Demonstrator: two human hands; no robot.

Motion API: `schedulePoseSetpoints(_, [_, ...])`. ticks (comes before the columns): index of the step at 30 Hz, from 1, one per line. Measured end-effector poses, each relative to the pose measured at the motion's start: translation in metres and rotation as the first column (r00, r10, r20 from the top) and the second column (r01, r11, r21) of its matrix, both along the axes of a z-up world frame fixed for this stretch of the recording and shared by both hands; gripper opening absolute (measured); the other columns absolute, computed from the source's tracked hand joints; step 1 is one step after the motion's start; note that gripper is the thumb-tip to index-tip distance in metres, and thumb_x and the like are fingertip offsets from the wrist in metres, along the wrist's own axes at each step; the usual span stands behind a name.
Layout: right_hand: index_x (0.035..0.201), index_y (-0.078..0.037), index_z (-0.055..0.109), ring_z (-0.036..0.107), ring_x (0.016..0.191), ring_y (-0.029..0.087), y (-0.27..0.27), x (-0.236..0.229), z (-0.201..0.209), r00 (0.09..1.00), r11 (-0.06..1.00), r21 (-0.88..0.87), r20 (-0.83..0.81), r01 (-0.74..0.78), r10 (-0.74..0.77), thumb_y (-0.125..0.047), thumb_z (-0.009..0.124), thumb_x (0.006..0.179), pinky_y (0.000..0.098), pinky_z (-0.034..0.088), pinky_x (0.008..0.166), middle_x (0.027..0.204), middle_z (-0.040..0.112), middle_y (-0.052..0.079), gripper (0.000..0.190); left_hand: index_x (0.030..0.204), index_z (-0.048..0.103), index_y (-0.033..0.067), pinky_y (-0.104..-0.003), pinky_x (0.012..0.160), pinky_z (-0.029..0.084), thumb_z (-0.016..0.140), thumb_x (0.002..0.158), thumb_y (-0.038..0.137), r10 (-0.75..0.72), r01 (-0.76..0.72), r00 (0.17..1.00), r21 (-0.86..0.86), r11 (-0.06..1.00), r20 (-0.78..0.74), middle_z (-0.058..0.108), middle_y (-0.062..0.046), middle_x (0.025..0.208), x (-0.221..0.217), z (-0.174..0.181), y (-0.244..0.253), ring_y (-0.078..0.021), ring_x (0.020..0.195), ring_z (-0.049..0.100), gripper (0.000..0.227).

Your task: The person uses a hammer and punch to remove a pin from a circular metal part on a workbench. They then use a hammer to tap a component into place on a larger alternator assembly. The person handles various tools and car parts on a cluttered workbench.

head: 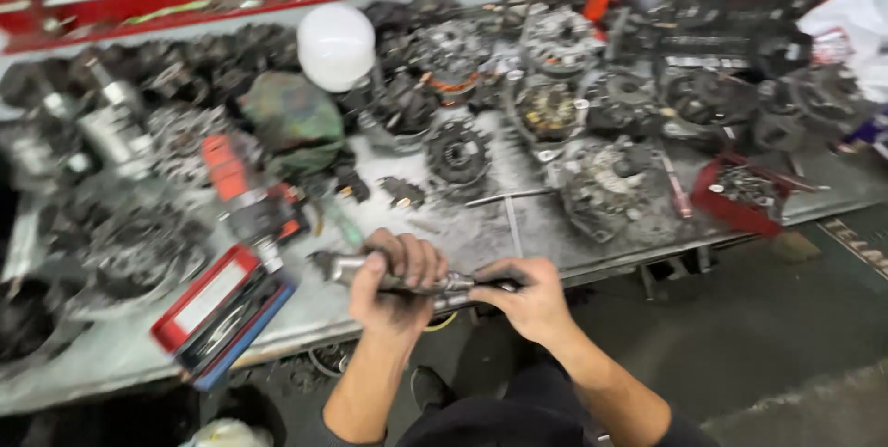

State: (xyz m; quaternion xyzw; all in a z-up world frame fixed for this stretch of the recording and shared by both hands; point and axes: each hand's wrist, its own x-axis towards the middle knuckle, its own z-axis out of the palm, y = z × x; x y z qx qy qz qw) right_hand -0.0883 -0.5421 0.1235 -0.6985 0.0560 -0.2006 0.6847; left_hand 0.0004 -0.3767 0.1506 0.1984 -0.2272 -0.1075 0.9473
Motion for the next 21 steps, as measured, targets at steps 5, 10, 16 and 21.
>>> schedulePoseSetpoints(5, [0.086, -0.011, 0.082, 0.080, 0.081, 0.025, -0.113, -0.020, 0.033, 0.978, 0.850, -0.494, 0.178, 0.185, -0.110, -0.010, 0.091, 0.070, 0.0337, 0.062, 0.073, 0.082, 0.081, 0.008, 0.018, 0.076, 0.046, 0.0084, -0.038, 0.051, 0.046, 0.062, 0.090, 0.014, 0.000, 0.000, 0.998, 0.013, 1.000, 0.056, 0.040, -0.013, 0.050, -0.004, 0.006, -0.147, -0.0263, 0.043, 0.044, 0.022])
schedulePoseSetpoints(10, [0.086, -0.006, 0.079, 0.078, 0.085, 0.030, -0.258, 0.010, 0.036, 0.986, 0.829, -0.536, 0.131, 0.156, -0.101, -0.011, 0.092, 0.071, 0.0385, 0.059, 0.078, 0.084, 0.079, 0.012, 0.020, 0.063, 0.059, 0.0044, -0.029, 0.050, 0.044, 0.075, 0.075, 0.001, 0.168, -0.282, 0.933, 0.356, 0.891, 0.318, 0.056, -0.009, 0.050, 0.008, 0.047, -0.286, -0.0148, 0.046, 0.049, 0.020])
schedulePoseSetpoints(16, [0.085, -0.012, 0.078, 0.073, 0.082, 0.022, -0.391, 0.069, 0.004, 0.998, 0.864, -0.499, -0.029, -0.060, 0.052, -0.011, 0.089, 0.071, 0.0393, 0.056, 0.078, 0.077, 0.075, 0.005, 0.018, 0.068, 0.064, 0.0090, -0.023, 0.054, 0.041, 0.076, 0.084, 0.013, 0.188, -0.380, 0.900, 0.495, 0.781, 0.394, 0.059, -0.003, 0.054, 0.048, 0.029, -0.409, -0.0059, 0.056, 0.049, 0.020])
schedulePoseSetpoints(21, [0.088, -0.010, 0.078, 0.069, 0.082, 0.016, -0.426, 0.098, -0.019, 0.969, 0.891, -0.383, -0.070, -0.245, 0.237, -0.010, 0.083, 0.078, 0.0395, 0.055, 0.079, 0.081, 0.077, 0.007, 0.012, 0.067, 0.062, 0.0105, -0.021, 0.054, 0.038, 0.073, 0.087, 0.014, 0.234, -0.424, 0.898, 0.593, 0.684, 0.372, 0.056, 0.000, 0.052, 0.067, 0.016, -0.438, -0.0026, 0.058, 0.047, 0.022])
